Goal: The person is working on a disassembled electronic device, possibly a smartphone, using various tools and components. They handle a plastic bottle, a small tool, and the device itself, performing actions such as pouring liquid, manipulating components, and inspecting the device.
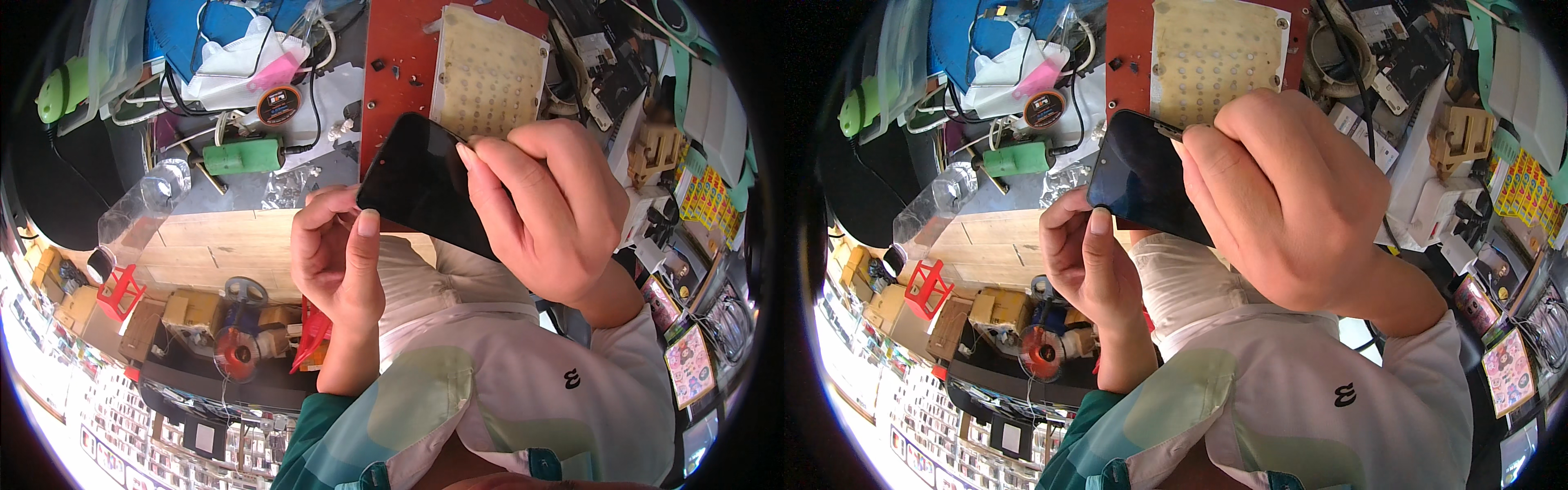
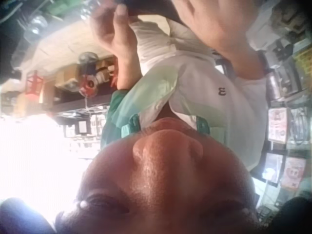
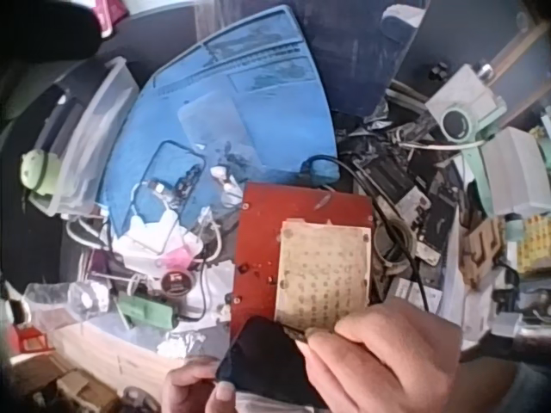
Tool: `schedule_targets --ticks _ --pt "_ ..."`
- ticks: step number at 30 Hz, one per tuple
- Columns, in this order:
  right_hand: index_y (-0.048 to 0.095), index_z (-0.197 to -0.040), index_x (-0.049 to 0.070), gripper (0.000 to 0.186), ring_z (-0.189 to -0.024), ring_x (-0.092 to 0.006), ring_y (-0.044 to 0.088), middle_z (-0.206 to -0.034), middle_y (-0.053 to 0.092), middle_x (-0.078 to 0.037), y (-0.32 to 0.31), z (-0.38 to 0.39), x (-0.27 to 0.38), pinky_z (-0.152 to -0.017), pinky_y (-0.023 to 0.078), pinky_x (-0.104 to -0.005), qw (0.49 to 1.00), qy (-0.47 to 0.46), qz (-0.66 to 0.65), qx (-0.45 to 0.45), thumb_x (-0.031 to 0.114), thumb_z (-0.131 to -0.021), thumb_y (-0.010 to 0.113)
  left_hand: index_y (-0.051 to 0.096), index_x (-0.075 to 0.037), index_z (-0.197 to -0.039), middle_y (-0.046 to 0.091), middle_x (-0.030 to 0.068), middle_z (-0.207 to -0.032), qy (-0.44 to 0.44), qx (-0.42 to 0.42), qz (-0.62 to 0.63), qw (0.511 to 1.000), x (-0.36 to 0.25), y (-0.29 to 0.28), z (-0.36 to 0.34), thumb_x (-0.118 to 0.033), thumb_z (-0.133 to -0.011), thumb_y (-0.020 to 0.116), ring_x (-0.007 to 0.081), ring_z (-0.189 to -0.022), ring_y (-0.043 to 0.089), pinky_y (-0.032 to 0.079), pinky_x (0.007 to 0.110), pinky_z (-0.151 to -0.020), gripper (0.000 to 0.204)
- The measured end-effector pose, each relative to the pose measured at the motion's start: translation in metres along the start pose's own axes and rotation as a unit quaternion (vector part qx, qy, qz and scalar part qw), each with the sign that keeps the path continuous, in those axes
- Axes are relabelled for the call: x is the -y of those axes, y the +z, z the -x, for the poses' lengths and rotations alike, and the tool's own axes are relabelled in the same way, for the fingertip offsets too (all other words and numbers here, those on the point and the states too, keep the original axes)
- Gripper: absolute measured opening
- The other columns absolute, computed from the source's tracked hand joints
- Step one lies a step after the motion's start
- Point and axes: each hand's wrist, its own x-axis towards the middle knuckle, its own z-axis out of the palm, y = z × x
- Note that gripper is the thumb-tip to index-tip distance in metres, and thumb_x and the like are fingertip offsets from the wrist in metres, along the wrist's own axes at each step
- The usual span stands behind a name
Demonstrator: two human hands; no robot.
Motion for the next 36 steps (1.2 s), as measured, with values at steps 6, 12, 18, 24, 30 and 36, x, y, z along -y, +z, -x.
schedule_targets --ticks 6,12,18,24,30,36 --pt "0.071 -0.091 -0.001 0.021 -0.064 -0.0206 0.058 -0.08 0.058 -0.007 0.002 -0.004 0.0 -0.053 0.046 -0.031 1.0 0.006 -0.02 0.001 -0.005 -0.075 0.084 0.061 0.003 -0.113 0.063 0.0107 -0.108 -0.003 0.015 0.004 1.0 -0.003 0.001 -0.004 0.005 -0.09 0.071 0.0123 -0.092 0.051 0.04 0.025 -0.085 0.025" --pt "0.069 -0.091 -0.003 0.018 -0.061 -0.0181 0.058 -0.08 0.06 -0.008 0.001 -0.005 -0.001 -0.053 0.046 -0.0288 0.996 0.057 -0.059 0.019 -0.006 -0.079 0.082 0.062 0.004 -0.113 0.063 0.0115 -0.107 0.005 0.016 0.005 1.0 -0.004 0.002 -0.005 0.005 -0.089 0.071 0.0131 -0.092 0.052 0.041 0.026 -0.086 0.025" --pt "0.068 -0.092 -0.004 0.014 -0.063 -0.0153 0.058 -0.082 0.061 -0.008 -0.003 -0.01 -0.002 -0.054 0.046 -0.0269 0.983 0.123 -0.121 0.056 -0.005 -0.083 0.079 0.062 0.004 -0.113 0.063 0.0112 -0.106 -0.005 0.008 0.004 1.0 -0.005 0.002 -0.003 0.005 -0.089 0.072 0.0138 -0.093 0.053 0.041 0.027 -0.086 0.026" --pt "0.068 -0.093 -0.004 0.013 -0.065 -0.0147 0.057 -0.082 0.061 -0.008 -0.005 -0.014 -0.001 -0.057 0.046 -0.026 0.973 0.156 -0.154 0.066 -0.003 -0.085 0.079 0.062 0.004 -0.114 0.065 0.0123 -0.108 -0.002 0.013 0.002 1.0 -0.003 0.001 -0.003 0.005 -0.089 0.072 0.0144 -0.094 0.053 0.041 0.027 -0.086 0.026" --pt "0.068 -0.093 -0.005 0.014 -0.065 -0.0146 0.057 -0.082 0.061 -0.008 -0.007 -0.015 -0.002 -0.058 0.046 -0.0256 0.97 0.164 -0.161 0.076 -0.002 -0.085 0.079 0.062 0.004 -0.113 0.066 0.0133 -0.109 0.007 0.016 0.006 1.0 -0.003 0.001 -0.003 0.003 -0.09 0.071 0.015 -0.096 0.057 0.043 0.028 -0.09 0.025" --pt "0.067 -0.092 -0.005 0.013 -0.065 -0.0144 0.056 -0.081 0.06 -0.008 -0.009 -0.017 -0.002 -0.058 0.045 -0.0253 0.966 0.174 -0.172 0.086 -0.003 -0.085 0.079 0.063 0.004 -0.114 0.065 0.0122 -0.108 0.002 0.014 0.006 1.0 -0.004 0.001 -0.003 0.005 -0.089 0.072 0.0147 -0.095 0.053 0.041 0.027 -0.088 0.026"
